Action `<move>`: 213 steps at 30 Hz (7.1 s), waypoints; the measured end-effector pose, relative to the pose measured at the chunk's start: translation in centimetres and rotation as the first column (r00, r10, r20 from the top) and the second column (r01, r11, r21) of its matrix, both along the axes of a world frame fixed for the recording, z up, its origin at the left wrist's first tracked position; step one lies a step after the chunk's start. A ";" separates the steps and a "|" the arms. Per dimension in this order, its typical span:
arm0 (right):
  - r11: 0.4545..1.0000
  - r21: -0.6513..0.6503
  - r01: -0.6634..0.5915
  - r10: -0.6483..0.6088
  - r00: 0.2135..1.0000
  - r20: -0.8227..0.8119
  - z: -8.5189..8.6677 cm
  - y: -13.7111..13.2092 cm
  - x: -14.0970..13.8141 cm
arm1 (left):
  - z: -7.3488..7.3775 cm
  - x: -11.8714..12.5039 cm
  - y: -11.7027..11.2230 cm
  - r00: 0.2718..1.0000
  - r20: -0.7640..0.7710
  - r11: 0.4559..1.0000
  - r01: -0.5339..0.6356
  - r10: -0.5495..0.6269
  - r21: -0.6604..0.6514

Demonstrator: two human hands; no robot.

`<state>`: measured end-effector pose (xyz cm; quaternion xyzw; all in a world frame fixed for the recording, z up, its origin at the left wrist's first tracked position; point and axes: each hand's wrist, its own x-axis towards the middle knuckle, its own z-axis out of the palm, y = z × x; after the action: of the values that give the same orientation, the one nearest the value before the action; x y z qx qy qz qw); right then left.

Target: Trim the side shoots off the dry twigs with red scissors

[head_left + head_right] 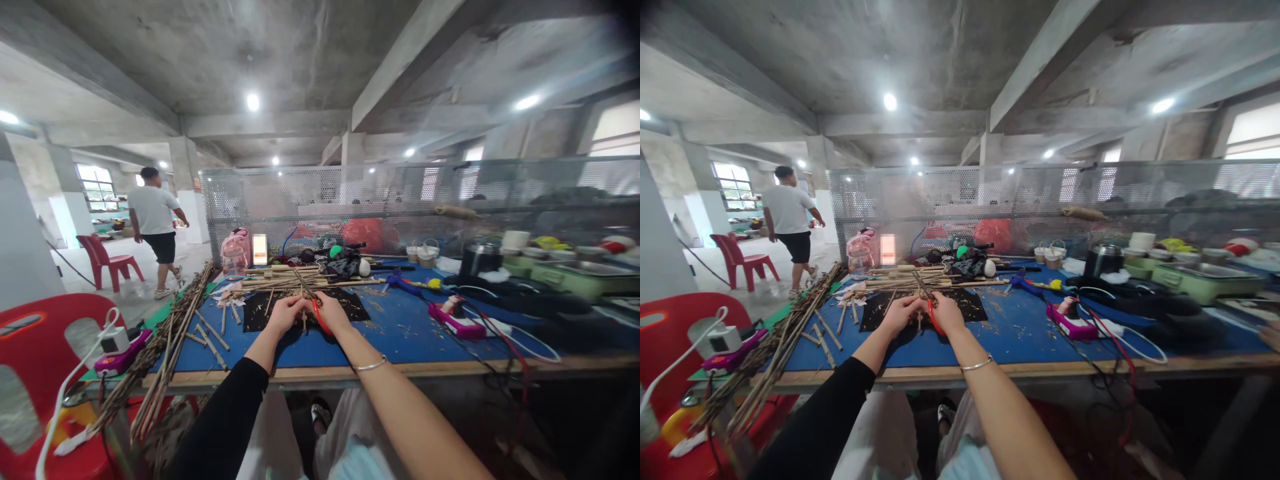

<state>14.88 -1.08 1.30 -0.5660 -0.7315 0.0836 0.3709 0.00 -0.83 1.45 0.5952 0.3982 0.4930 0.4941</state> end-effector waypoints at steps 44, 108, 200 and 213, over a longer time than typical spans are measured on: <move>0.998 -0.049 0.050 -0.046 0.994 0.096 0.1 0.0 -0.1 | -1.1 -0.1 1.0 0.999 -0.036 0.993 0.016 -0.012 0.115; 0.974 -0.109 0.196 -0.172 0.965 0.199 0.4 -0.7 -0.8 | -0.7 -0.1 0.8 0.985 0.160 0.995 -0.041 0.056 -0.093; 0.984 -0.002 0.178 -0.174 0.961 0.215 0.5 -1.2 -1.2 | 0.0 -0.1 0.4 0.976 0.176 0.990 -0.110 0.125 -0.088; 0.976 -0.118 0.181 -0.151 0.963 0.224 0.4 -0.9 -0.9 | -0.1 -0.3 0.6 0.964 0.143 0.973 -0.215 0.225 -0.080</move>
<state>14.03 -2.00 1.66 -0.6554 -0.7094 0.0410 0.2560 -0.31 -0.27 1.37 0.4922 0.4388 0.5754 0.4838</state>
